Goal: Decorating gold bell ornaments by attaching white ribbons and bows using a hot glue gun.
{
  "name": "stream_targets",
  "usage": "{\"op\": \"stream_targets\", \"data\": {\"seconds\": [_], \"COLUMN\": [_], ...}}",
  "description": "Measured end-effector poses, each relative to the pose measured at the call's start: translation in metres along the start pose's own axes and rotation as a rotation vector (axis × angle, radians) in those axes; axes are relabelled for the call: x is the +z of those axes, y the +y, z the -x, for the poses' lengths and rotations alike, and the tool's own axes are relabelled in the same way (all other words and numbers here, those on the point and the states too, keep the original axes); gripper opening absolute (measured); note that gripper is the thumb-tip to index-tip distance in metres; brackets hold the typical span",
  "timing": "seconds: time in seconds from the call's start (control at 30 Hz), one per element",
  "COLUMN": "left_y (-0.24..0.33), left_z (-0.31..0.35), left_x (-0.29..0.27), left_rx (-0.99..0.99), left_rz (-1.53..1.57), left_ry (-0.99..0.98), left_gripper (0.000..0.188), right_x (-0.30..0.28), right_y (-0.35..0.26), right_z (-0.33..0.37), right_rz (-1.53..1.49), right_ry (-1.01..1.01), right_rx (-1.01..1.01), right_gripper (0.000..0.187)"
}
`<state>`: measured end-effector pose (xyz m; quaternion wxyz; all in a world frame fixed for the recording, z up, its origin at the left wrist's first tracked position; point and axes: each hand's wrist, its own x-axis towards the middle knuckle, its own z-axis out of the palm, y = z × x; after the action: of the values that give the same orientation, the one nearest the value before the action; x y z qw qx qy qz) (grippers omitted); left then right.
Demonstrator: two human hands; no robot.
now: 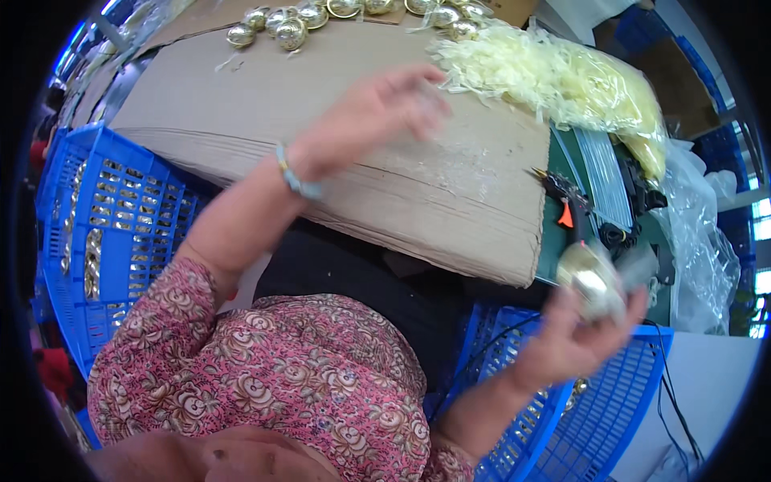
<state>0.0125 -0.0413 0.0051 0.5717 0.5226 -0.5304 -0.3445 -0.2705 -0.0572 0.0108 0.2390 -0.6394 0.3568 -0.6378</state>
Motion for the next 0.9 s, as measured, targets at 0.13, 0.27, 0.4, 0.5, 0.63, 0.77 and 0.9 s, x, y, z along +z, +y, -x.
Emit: {"op": "stream_targets", "data": {"seconds": [0.13, 0.27, 0.4, 0.5, 0.63, 0.77, 0.9], "left_y": [-0.025, -0.034, -0.051, -0.054, -0.026, -0.001, 0.004], "left_z": [-0.045, -0.041, -0.046, -0.040, -0.027, -0.012, -0.001], "left_x": [-0.168, -0.189, -0.187, -0.182, -0.124, -0.058, -0.015], "left_rx": [0.105, -0.082, -0.220, -0.318, -0.205, -0.234, -0.227], "left_rz": [-0.497, -1.094, -1.313, -0.183, 0.510, 0.575, 0.641], "left_ry": [0.670, 0.740, 0.597, 0.474, 0.034, -0.124, -0.154], "left_gripper": [0.033, 0.035, 0.027, 0.027, 0.035, 0.044, 0.047], "right_x": [-0.113, -0.148, -0.082, -0.016, 0.063, 0.119, 0.128], "right_y": [0.008, 0.013, 0.005, 0.008, 0.005, -0.001, 0.005], "right_z": [-0.014, -0.006, 0.004, -0.002, -0.016, -0.030, -0.032], "right_rz": [0.906, 1.592, 0.636, 0.182, -0.108, -0.338, -0.358], "right_ry": [0.292, 0.267, 0.384, 0.006, -0.358, -0.497, -0.582], "right_rx": [0.024, -0.145, -0.127, -0.131, 0.182, 0.141, 0.242], "right_gripper": [0.046, 0.032, 0.023, 0.021, 0.015, 0.013, 0.016]}}
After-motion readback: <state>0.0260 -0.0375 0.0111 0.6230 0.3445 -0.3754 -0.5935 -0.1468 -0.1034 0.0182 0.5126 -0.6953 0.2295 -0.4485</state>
